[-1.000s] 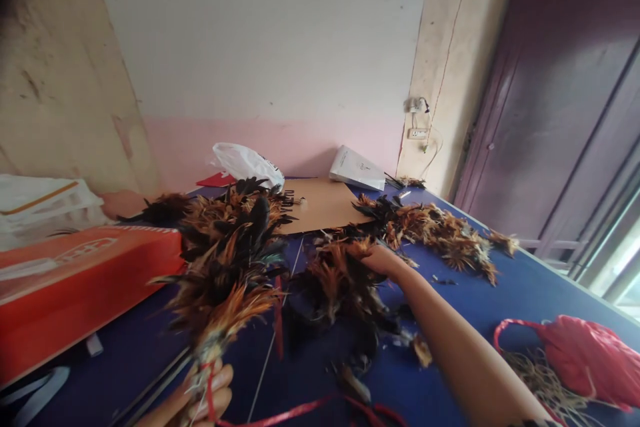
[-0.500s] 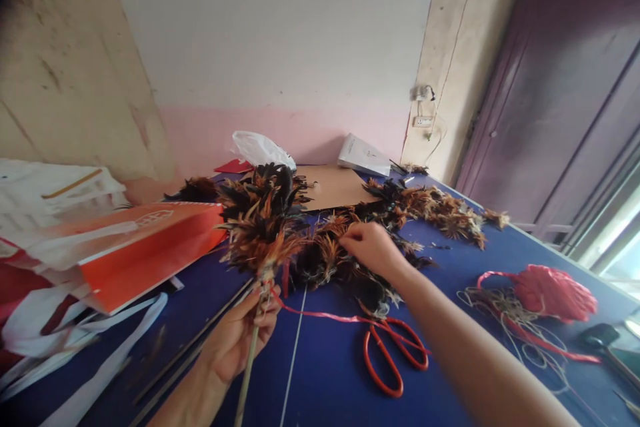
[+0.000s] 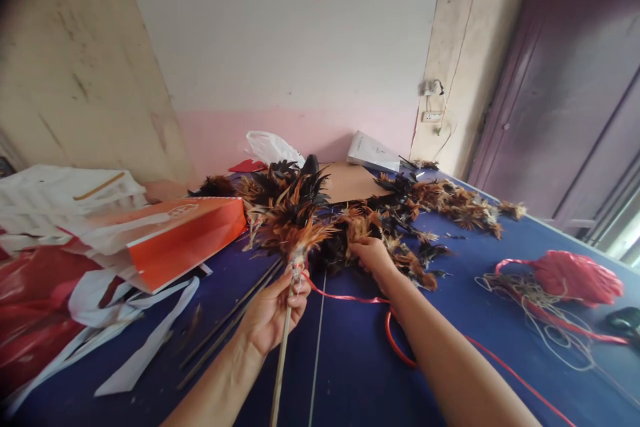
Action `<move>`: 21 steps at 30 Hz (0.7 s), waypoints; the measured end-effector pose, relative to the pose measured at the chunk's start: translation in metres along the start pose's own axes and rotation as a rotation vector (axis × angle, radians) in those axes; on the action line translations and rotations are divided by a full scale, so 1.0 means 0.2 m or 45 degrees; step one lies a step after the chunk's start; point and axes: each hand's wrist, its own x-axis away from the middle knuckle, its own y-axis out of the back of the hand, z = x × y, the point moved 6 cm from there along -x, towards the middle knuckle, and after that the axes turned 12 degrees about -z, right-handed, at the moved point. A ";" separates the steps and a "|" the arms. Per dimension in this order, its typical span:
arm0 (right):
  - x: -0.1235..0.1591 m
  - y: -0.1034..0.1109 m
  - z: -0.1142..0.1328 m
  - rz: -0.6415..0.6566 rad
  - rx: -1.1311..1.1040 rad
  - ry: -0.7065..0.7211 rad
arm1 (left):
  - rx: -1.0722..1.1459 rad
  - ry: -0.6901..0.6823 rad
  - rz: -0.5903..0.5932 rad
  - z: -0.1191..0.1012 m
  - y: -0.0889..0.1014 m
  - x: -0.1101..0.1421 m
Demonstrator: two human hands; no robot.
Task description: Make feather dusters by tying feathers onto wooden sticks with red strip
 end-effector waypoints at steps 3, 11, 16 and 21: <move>0.05 0.09 -0.02 0.023 -0.269 -0.051 | -0.027 0.033 -0.038 0.02 0.00 0.00; 0.28 0.10 0.10 0.402 -1.119 -0.436 | -0.266 -0.138 -0.215 0.03 0.03 -0.01; 0.50 -0.01 0.27 0.529 -1.118 -0.164 | -0.336 -0.278 -0.256 0.03 0.02 -0.01; 0.58 -0.11 0.28 0.485 -1.049 -0.083 | -0.412 -0.464 -0.298 0.03 0.03 0.00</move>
